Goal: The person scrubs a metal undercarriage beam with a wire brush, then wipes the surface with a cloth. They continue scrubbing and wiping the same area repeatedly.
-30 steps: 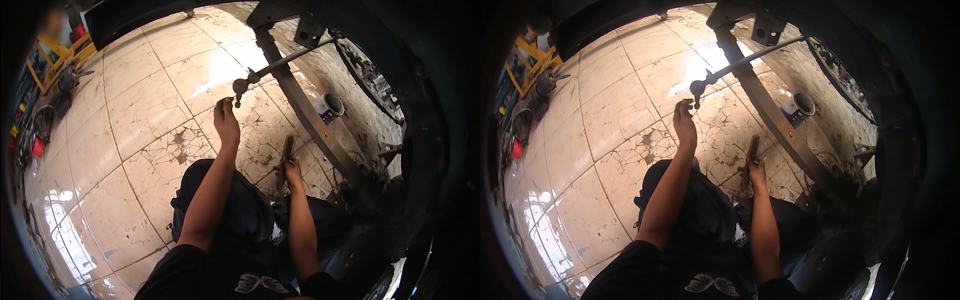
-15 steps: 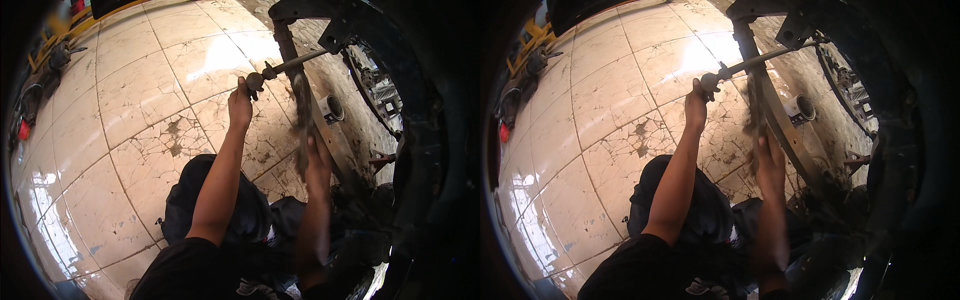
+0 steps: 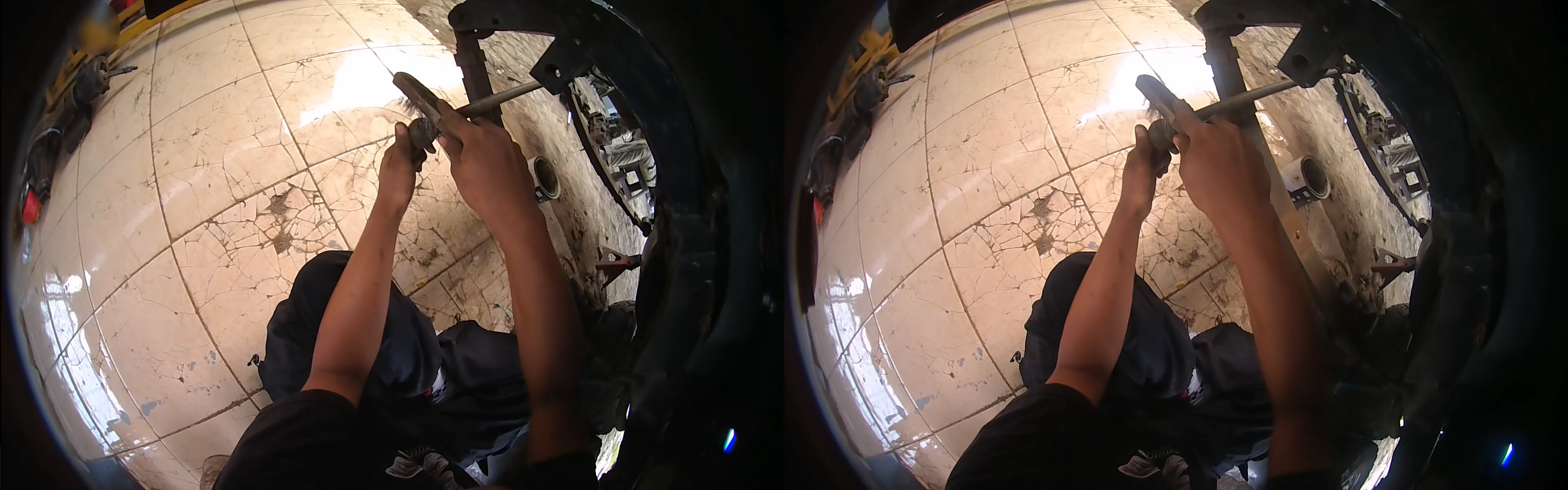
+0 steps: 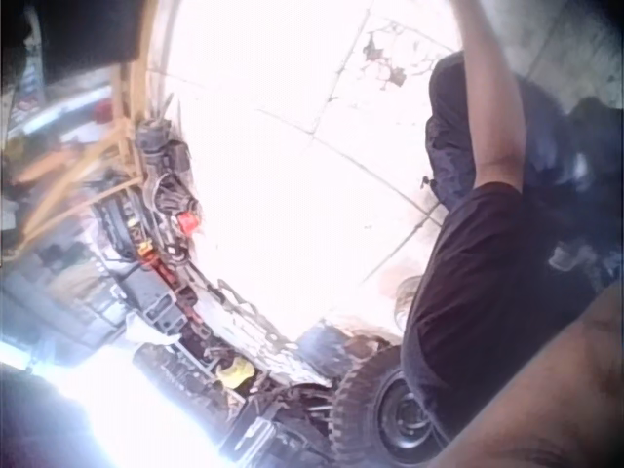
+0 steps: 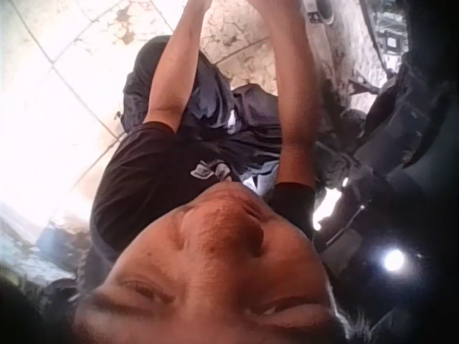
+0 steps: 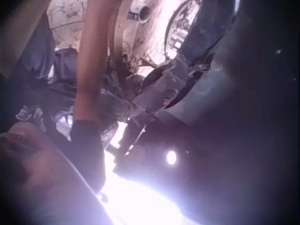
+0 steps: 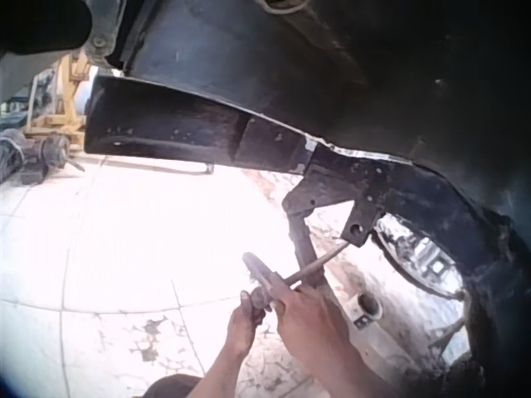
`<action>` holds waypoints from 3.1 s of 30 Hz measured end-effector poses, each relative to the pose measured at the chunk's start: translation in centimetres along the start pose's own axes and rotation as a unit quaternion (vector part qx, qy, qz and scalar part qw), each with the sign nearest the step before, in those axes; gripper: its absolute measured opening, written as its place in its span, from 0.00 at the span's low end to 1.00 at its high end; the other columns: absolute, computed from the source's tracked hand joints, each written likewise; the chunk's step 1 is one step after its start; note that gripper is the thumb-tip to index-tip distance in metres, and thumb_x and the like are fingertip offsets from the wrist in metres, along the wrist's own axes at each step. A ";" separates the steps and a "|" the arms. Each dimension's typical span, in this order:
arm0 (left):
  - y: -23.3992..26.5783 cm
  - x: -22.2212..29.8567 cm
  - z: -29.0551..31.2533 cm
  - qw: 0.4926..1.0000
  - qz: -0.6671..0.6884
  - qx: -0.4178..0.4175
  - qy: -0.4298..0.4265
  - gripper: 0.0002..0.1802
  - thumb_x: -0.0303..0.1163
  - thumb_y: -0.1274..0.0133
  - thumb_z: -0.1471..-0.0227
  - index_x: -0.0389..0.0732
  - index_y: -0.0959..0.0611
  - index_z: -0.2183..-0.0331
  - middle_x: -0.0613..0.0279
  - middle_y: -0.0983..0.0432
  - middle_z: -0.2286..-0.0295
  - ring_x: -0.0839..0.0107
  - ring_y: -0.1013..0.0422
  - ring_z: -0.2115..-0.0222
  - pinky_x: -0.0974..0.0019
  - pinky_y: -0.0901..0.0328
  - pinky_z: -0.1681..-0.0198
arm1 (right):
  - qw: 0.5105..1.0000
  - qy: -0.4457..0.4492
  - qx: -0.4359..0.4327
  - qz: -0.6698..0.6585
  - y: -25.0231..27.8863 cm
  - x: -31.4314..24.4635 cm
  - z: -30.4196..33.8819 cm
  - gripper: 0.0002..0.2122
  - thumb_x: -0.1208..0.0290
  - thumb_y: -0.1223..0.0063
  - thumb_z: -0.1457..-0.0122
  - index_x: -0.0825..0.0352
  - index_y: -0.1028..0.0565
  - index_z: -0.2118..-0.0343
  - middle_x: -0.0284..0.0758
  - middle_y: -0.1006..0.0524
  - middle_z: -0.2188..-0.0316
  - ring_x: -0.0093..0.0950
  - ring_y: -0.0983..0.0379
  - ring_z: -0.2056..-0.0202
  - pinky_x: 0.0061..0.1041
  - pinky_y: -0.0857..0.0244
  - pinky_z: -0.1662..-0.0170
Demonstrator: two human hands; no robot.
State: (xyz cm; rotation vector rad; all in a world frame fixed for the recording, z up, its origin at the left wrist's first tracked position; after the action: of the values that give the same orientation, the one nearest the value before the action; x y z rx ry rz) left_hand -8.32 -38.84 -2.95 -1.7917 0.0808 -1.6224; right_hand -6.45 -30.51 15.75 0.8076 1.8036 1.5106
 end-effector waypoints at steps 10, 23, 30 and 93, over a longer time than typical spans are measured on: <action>-0.4 -0.1 0.1 1.000 0.006 -0.014 -0.015 0.44 0.70 0.75 0.30 0.41 0.19 0.69 0.74 0.45 0.81 0.76 0.49 0.77 0.67 0.50 0.70 | 1.000 -0.017 0.008 0.014 2.0 1.4 4.8 0.24 0.67 0.46 0.31 0.49 0.30 0.32 0.50 0.20 0.57 0.50 0.20 0.57 0.46 0.26 0.52; 0.6 -0.7 -0.8 0.999 0.034 -0.021 -0.016 0.42 0.69 0.72 0.30 0.43 0.20 0.67 0.72 0.37 0.79 0.75 0.44 0.77 0.67 0.45 0.69 | 0.996 0.034 0.001 -0.081 1.7 -0.8 -0.4 0.28 0.69 0.44 0.33 0.51 0.35 0.30 0.51 0.18 0.56 0.54 0.20 0.55 0.47 0.24 0.52; -0.6 0.0 0.3 0.998 0.062 -0.020 0.009 0.40 0.68 0.71 0.29 0.44 0.20 0.70 0.74 0.40 0.81 0.77 0.46 0.78 0.69 0.48 0.71 | 0.993 0.048 0.085 -0.065 2.9 1.8 5.7 0.28 0.67 0.46 0.32 0.46 0.35 0.30 0.52 0.18 0.59 0.56 0.21 0.55 0.50 0.27 0.51; 0.0 -1.3 -0.7 0.995 0.097 0.007 0.030 0.39 0.63 0.69 0.27 0.41 0.19 0.68 0.73 0.37 0.81 0.77 0.44 0.79 0.67 0.44 0.74 | 0.998 -0.022 0.054 -0.039 -1.8 -0.9 5.8 0.24 0.66 0.45 0.30 0.50 0.31 0.31 0.51 0.19 0.66 0.51 0.19 0.63 0.47 0.28 0.58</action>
State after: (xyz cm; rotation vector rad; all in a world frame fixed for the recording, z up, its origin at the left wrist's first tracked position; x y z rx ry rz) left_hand -9.17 -38.54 -4.07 -1.6694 0.2607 -1.5334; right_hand -1.43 -28.06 13.28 0.8058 1.8763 1.3451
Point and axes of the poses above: each hand's wrist, its own z-axis away from the middle knuckle, its own y-axis out of the back of the hand, x = y × z, the point moved 5 cm from there along -z, towards the middle knuckle
